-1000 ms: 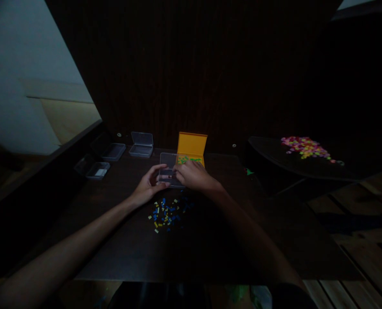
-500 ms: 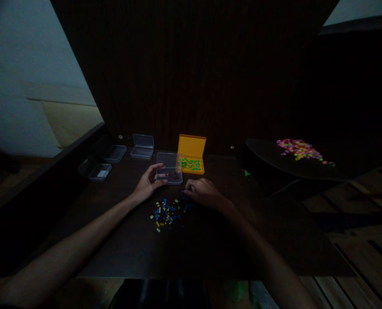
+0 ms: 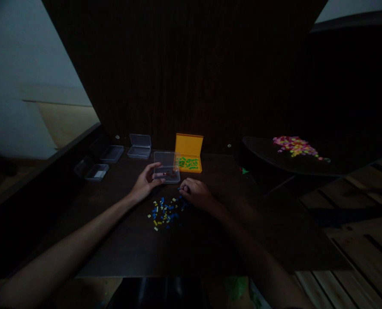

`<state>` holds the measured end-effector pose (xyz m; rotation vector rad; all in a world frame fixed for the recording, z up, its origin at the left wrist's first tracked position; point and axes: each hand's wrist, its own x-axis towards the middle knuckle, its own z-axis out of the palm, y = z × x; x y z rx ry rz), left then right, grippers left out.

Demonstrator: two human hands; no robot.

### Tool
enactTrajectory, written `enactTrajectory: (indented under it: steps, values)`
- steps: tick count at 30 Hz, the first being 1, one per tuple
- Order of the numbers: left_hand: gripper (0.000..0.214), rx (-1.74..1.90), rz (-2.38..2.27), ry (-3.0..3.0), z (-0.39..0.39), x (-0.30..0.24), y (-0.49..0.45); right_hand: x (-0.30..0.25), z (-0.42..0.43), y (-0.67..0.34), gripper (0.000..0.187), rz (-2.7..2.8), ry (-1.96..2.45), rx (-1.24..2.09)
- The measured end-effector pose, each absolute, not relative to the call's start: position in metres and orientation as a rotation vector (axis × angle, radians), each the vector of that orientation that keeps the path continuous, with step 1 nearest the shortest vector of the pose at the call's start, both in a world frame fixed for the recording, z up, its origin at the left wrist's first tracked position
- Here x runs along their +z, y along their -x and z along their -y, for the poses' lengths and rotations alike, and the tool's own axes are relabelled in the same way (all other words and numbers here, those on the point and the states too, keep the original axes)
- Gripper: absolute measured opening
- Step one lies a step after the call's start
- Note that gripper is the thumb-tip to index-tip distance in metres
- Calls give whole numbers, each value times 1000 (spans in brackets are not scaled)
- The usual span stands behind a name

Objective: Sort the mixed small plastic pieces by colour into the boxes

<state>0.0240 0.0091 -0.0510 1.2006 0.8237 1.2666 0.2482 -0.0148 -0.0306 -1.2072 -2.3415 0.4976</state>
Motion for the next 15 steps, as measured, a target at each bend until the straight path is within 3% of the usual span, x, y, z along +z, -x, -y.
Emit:
enactTrajectory:
  steps: [9,15]
  values:
    - [60,1274,-835,-1165,-8,-47,-25,-31,10,-254,2,2226,1245,578]
    - [61,1288,-864,-1181,-11,-48,-23,-35,4,-258,14,2097,1299,858]
